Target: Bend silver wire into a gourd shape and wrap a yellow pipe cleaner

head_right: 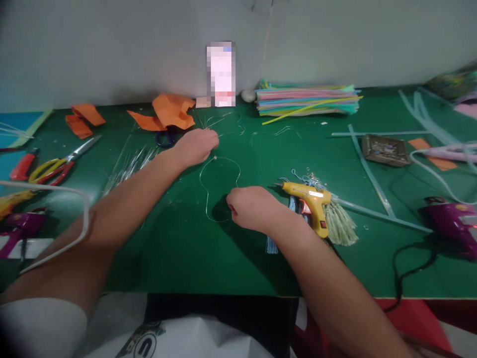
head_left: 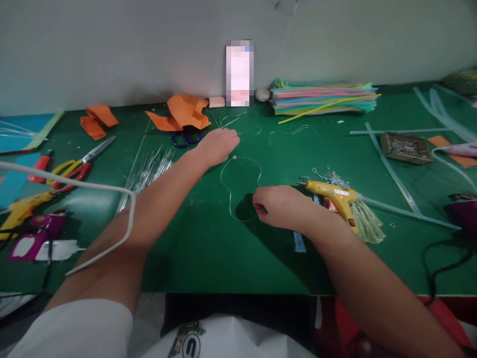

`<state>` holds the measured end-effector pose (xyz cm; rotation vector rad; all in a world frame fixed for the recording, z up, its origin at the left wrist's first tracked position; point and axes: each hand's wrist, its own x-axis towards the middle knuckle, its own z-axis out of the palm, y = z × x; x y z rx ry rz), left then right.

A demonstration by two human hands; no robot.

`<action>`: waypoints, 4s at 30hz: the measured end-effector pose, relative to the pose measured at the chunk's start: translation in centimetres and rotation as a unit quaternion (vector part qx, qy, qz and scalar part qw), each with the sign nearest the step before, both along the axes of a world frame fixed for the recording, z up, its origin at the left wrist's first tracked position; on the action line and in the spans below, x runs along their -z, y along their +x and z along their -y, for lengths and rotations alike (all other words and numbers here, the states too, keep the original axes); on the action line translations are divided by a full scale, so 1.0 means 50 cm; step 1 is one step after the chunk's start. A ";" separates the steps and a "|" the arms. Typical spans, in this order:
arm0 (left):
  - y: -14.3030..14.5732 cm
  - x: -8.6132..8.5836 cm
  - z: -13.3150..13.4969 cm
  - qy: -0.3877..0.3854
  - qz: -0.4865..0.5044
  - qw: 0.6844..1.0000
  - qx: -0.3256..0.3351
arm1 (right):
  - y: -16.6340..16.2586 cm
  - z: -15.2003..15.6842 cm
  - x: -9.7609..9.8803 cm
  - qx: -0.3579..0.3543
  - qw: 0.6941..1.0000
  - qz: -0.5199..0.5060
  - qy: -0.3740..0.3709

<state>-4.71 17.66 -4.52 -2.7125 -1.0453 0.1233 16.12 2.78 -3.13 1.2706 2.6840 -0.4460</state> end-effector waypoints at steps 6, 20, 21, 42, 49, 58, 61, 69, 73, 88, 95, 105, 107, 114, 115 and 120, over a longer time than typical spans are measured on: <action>0.008 -0.049 0.119 0.049 0.086 0.995 -0.025 | -0.003 0.008 0.003 -0.032 0.998 0.026 0.051; 0.056 -0.018 0.376 -0.183 0.060 0.980 -0.042 | -0.007 0.013 0.020 -0.041 0.997 0.019 0.060; 0.058 -0.014 0.376 -0.173 0.060 0.982 -0.038 | -0.006 0.013 0.020 -0.043 0.997 0.017 0.061; 0.048 -0.018 0.363 -0.191 0.050 0.979 -0.057 | -0.011 0.019 0.004 -0.027 0.997 0.066 0.030; 0.046 -0.015 0.358 -0.183 0.051 0.980 -0.066 | -0.007 0.015 0.009 -0.047 0.997 0.044 0.048; 0.045 -0.018 0.359 -0.188 0.056 0.978 -0.070 | -0.007 0.015 0.003 -0.050 0.998 0.022 0.025; 0.046 -0.021 0.359 -0.197 0.051 0.976 -0.079 | -0.007 0.014 0.003 -0.050 0.998 0.021 0.024; 0.044 -0.018 0.360 -0.198 0.052 0.976 -0.080 | -0.006 0.014 0.001 -0.052 0.998 0.021 0.020; 0.044 -0.017 0.360 -0.196 0.053 0.976 -0.079 | -0.006 0.015 0.002 -0.049 0.998 0.018 0.021; 0.041 -0.015 0.359 -0.194 0.066 0.976 -0.079 | 0.005 0.008 0.010 -0.028 0.999 -0.020 -0.027; 0.040 -0.015 0.358 -0.194 0.065 0.976 -0.074 | 0.010 0.002 0.011 -0.019 0.997 -0.046 -0.058; 0.038 -0.016 0.359 -0.192 0.074 0.975 -0.077 | 0.007 0.002 0.007 -0.012 0.998 -0.027 -0.056; 0.038 -0.016 0.359 -0.193 0.074 0.975 -0.079 | 0.007 0.002 0.008 -0.013 0.998 -0.029 -0.055; 0.037 -0.019 0.357 -0.199 0.071 0.974 -0.076 | 0.008 0.002 0.007 -0.014 0.998 -0.029 -0.052; 0.037 -0.019 0.357 -0.199 0.071 0.974 -0.076 | 0.008 0.002 0.006 -0.015 0.998 -0.028 -0.053; 0.038 -0.019 0.357 -0.203 0.064 0.973 -0.084 | 0.008 0.003 0.005 -0.010 0.998 -0.023 -0.053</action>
